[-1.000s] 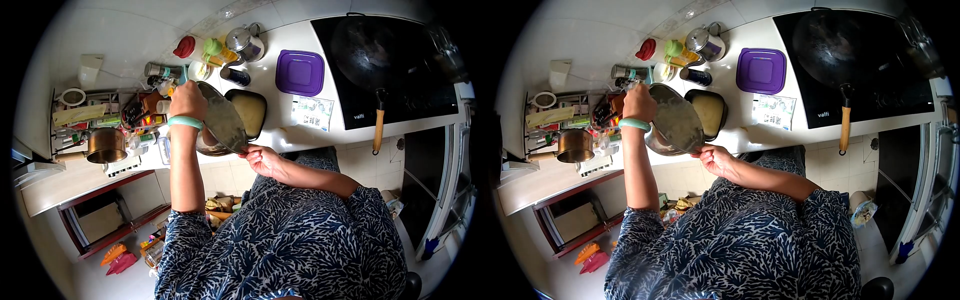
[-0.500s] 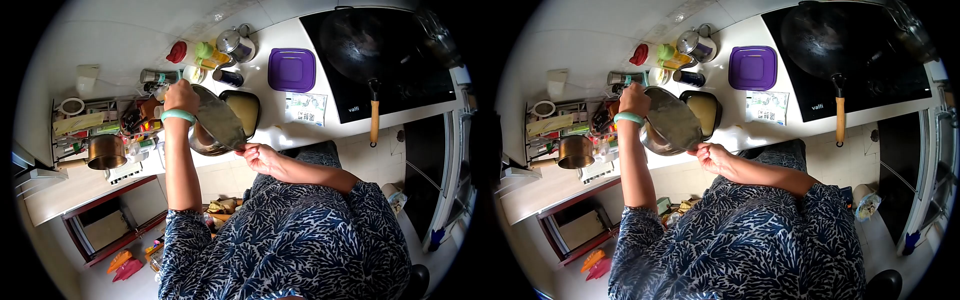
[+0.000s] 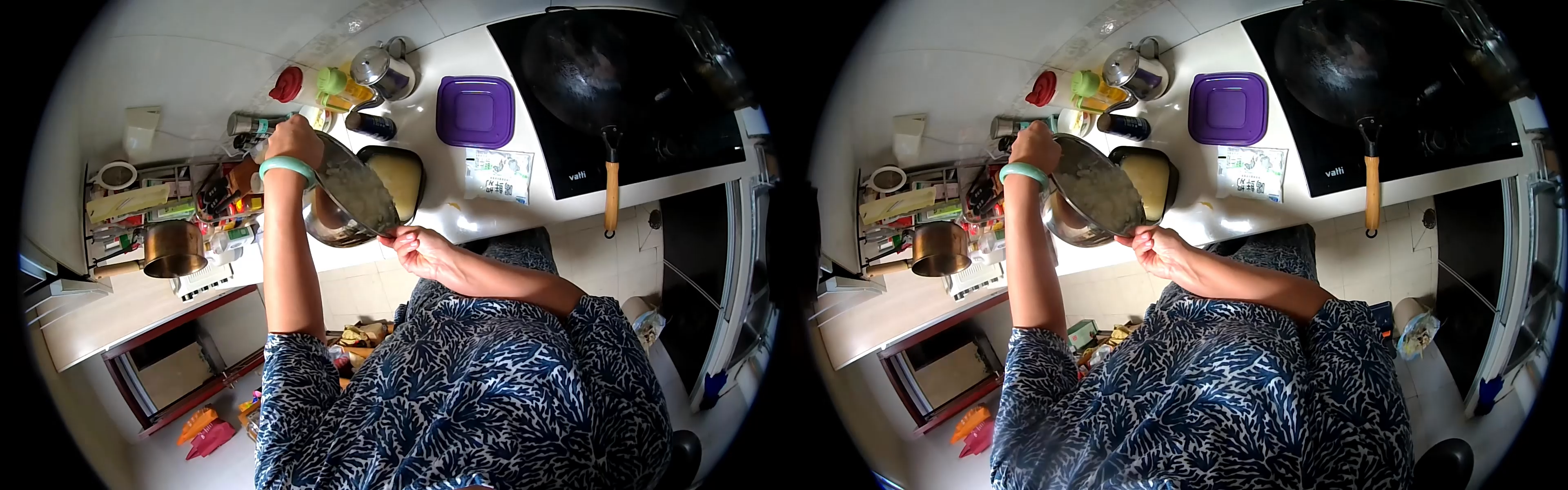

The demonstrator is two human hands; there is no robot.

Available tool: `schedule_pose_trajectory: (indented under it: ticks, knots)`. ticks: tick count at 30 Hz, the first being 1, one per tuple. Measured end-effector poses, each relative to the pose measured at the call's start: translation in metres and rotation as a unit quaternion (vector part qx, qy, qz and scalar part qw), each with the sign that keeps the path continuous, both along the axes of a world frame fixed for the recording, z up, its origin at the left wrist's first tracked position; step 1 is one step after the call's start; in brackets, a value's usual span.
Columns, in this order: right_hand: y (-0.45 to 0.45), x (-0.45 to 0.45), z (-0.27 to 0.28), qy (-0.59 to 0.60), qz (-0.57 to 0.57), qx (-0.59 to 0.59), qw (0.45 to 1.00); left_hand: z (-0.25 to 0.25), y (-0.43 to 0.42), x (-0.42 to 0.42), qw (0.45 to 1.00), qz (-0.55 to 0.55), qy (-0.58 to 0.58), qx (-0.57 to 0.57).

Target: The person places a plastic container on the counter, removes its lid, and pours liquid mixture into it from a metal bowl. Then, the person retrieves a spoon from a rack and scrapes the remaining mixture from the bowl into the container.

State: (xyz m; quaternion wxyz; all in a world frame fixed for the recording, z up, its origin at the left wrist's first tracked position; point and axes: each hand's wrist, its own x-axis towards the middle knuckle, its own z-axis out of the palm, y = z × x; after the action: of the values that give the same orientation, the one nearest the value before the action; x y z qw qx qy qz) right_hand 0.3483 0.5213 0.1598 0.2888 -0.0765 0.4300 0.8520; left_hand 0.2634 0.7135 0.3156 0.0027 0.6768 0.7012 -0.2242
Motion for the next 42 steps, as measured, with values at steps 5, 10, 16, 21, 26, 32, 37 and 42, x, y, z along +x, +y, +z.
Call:
schedule_pose_trajectory:
  ticks: [5, 10, 16, 21, 26, 32, 37, 42]
  knots:
    - [0.000, -0.001, -0.001, 0.005, 0.010, -0.007, 1.000, -0.001, 0.002, 0.003, 1.000, 0.001, 0.018, -0.019]
    - [-0.005, 0.002, -0.003, -0.004, 0.008, 0.003, 1.000, -0.008, 0.002, 0.002, 0.999, 0.009, 0.036, -0.039]
    - [-0.008, -0.001, -0.009, 0.029, -0.015, 0.007, 0.999, -0.009, 0.000, 0.000, 0.999, 0.012, 0.025, -0.035]
    - [-0.007, -0.002, -0.010, 0.034, -0.012, -0.002, 0.999, -0.009, 0.000, 0.002, 0.999, 0.001, 0.028, -0.028]
    - [-0.005, -0.005, -0.011, 0.046, -0.017, 0.001, 0.999, -0.011, 0.005, 0.000, 0.999, -0.014, 0.033, -0.035]
    - [-0.003, -0.007, -0.004, 0.032, -0.002, 0.002, 0.999, -0.014, 0.011, -0.004, 0.998, -0.019, 0.035, -0.042]
    - [-0.002, -0.008, -0.006, 0.046, -0.029, -0.010, 0.998, -0.007, 0.010, 0.005, 0.998, -0.013, 0.048, -0.045]
    - [0.001, -0.009, -0.009, 0.034, -0.036, -0.002, 0.999, -0.003, 0.012, 0.014, 0.998, -0.004, 0.050, -0.048]
